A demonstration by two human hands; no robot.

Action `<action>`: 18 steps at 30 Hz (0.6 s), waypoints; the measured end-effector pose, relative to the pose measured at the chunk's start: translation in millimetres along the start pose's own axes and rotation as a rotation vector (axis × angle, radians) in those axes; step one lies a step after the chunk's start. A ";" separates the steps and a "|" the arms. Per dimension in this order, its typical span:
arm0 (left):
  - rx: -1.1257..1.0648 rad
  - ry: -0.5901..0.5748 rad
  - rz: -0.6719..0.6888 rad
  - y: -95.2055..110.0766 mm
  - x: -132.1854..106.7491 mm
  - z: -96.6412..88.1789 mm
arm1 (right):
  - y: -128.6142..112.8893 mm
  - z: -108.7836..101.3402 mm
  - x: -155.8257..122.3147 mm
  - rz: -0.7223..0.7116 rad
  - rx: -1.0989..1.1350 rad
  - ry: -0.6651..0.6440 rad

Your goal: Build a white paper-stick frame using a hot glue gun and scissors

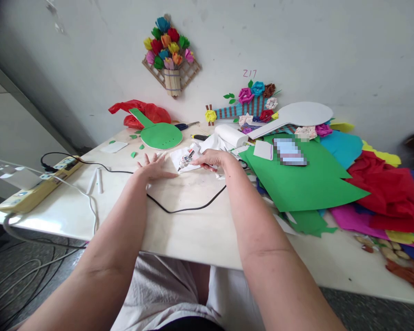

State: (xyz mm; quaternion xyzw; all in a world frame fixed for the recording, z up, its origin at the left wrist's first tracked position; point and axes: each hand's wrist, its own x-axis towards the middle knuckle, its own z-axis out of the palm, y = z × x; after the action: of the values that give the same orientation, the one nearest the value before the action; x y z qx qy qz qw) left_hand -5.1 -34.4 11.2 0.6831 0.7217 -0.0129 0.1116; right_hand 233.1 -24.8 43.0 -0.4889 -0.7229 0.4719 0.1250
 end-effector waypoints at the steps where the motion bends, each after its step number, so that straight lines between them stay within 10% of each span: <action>1: 0.001 -0.003 -0.003 -0.3 0.7 0.2 | -0.2 1.0 0.7 -0.001 -0.005 0.008; 18: 0.001 -0.003 -0.007 -0.6 1.4 0.2 | 1.6 -3.2 -2.5 0.001 0.004 -0.026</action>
State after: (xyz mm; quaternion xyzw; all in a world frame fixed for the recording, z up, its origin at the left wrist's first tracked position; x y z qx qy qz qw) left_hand -5.7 -33.0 10.6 0.6806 0.7238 -0.0146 0.1123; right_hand 237.3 -24.9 44.1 -0.4828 -0.7234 0.4797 0.1164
